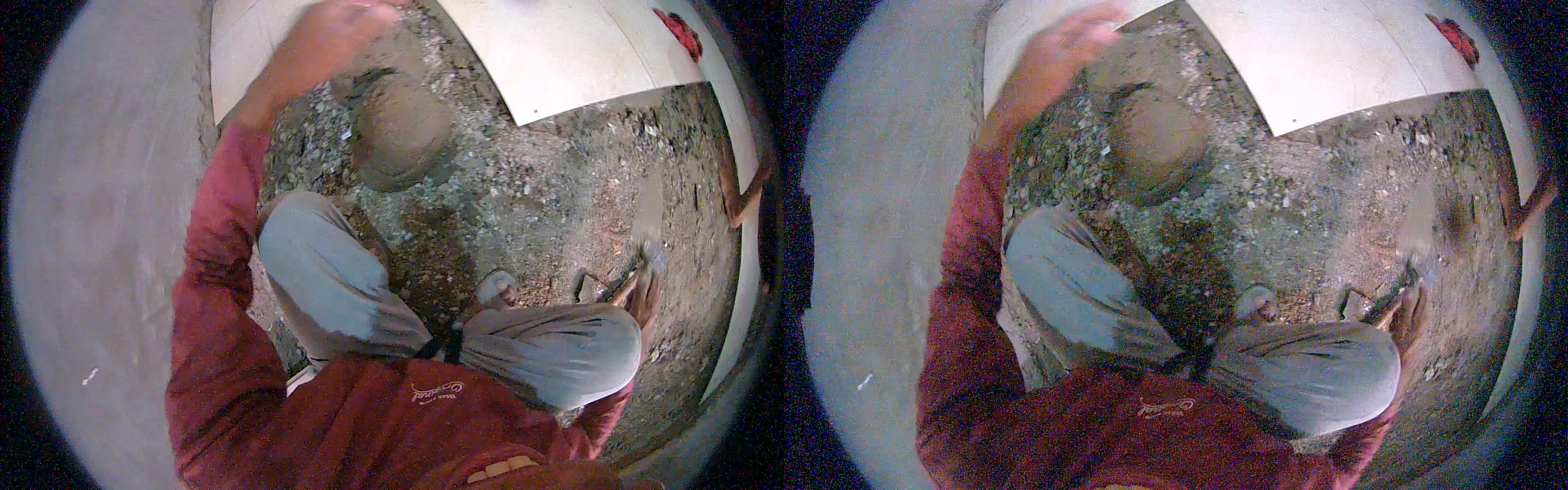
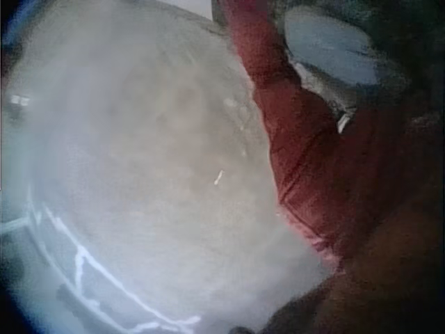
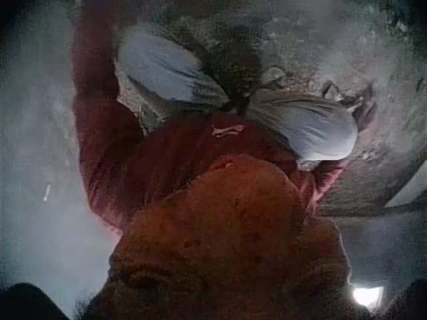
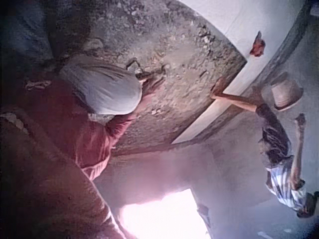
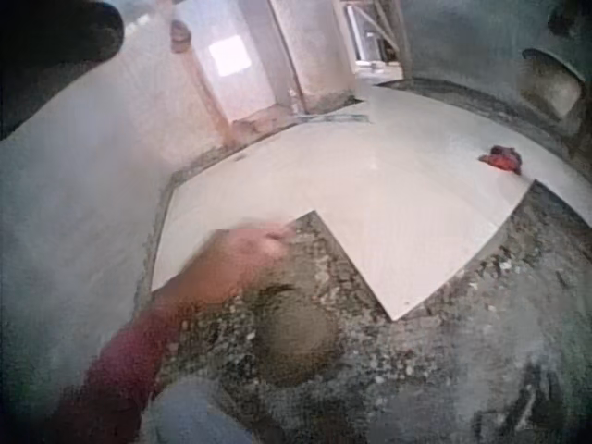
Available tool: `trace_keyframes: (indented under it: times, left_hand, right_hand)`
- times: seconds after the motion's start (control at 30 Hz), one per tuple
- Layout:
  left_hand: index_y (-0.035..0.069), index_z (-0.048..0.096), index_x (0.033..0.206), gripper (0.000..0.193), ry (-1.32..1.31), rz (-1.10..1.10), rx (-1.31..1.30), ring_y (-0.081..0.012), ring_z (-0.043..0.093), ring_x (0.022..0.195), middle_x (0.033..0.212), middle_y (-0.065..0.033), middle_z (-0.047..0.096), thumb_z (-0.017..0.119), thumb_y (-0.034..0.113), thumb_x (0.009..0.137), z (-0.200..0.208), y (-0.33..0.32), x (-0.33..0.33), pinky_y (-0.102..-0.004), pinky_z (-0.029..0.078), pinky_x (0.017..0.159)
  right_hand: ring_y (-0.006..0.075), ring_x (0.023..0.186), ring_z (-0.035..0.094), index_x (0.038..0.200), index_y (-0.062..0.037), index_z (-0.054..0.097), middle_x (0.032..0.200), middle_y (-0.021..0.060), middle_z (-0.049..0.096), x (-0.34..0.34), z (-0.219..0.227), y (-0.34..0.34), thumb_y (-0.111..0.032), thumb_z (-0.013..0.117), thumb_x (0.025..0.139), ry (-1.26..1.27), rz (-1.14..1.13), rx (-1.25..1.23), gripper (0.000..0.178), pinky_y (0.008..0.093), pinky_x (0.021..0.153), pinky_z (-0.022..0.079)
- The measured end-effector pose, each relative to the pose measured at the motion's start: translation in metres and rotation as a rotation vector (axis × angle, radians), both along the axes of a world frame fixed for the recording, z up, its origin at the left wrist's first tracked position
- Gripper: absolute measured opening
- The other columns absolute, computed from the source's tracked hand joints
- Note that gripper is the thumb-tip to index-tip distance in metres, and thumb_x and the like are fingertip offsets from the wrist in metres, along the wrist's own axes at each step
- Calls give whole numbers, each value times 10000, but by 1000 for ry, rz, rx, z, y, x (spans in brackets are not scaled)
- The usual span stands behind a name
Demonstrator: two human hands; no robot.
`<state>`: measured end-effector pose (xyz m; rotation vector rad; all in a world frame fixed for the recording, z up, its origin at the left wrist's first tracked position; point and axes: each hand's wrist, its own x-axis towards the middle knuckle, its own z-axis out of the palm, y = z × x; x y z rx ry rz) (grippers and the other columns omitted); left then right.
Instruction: The person spreads mortar on the ground using a trowel and positions tiles on the floor.
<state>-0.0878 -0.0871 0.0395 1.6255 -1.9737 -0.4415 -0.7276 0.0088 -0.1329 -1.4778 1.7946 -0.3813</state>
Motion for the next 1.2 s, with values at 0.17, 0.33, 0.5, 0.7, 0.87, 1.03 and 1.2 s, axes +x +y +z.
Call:
trace_keyframes:
  times: [0.17, 0.33, 0.5, 0.7, 0.87, 1.03, 1.2]
  left_hand:
    - [-50, 624, 1267, 460, 48, 985, -203, -283, 639, 1144, 1246, -181, 670, 514, 319, 1013, -112, 144, 194, -373, 480, 984]
    - [-59, 560, 1293, 481, -332, 1154, 175, -454, 551, 1171, 1280, -274, 593, 504, 308, 988, -333, 322, 239, -487, 433, 1002]
    - [22, 455, 1447, 591, -403, 1573, 378, -435, 443, 1351, 1494, -255, 424, 420, 431, 1023, -417, 348, 188, -565, 333, 1106]
    - [93, 439, 1485, 580, -533, 1608, 381, -421, 398, 1409, 1560, -260, 347, 320, 476, 1066, -382, 317, 157, -594, 267, 1155]
    - [92, 450, 1474, 587, -499, 1617, 392, -417, 450, 1367, 1549, -265, 365, 415, 472, 1029, -376, 318, 157, -604, 284, 1130]
    - [116, 510, 1427, 537, -597, 1604, 340, -400, 511, 1310, 1500, -252, 446, 544, 389, 965, -387, 322, 161, -582, 349, 1080]
    - [99, 532, 1393, 519, -683, 1561, 203, -385, 507, 1321, 1467, -268, 476, 561, 367, 950, -394, 324, 164, -577, 367, 1062]
  right_hand:
    - [334, 1339, 482, 1458, -30, 431, 1451, 248, 484, 115, 74, -91, -277, 652, 961, 146, 420, 32, 597, 426, 1102, 407]
    - [269, 1104, 584, 1475, 6, 377, 1285, 222, 570, 261, 113, -109, -378, 605, 997, 95, 846, 54, 654, 396, 948, 484]
    - [318, 1135, 586, 1452, -24, 418, 1311, 220, 581, 377, 102, -74, -430, 577, 999, -98, 949, 119, 628, 431, 962, 480]
    - [446, 942, 632, 1244, -12, 479, 1031, 276, 623, 429, 74, -26, -377, 564, 1012, -237, 1158, 74, 441, 479, 826, 501]
    - [446, 971, 640, 1267, -3, 492, 1013, 270, 647, 456, 26, -43, -409, 539, 1018, -2, 1032, 2, 479, 500, 823, 494]
    - [464, 1060, 620, 1219, -2, 536, 1100, 295, 631, 421, -23, -75, -445, 487, 1027, -44, 794, -51, 485, 530, 890, 481]
    - [155, 614, 506, 1205, -16, 546, 784, 62, 541, 399, -57, -100, -493, 527, 1008, -99, 877, -261, 517, 352, 584, 466]
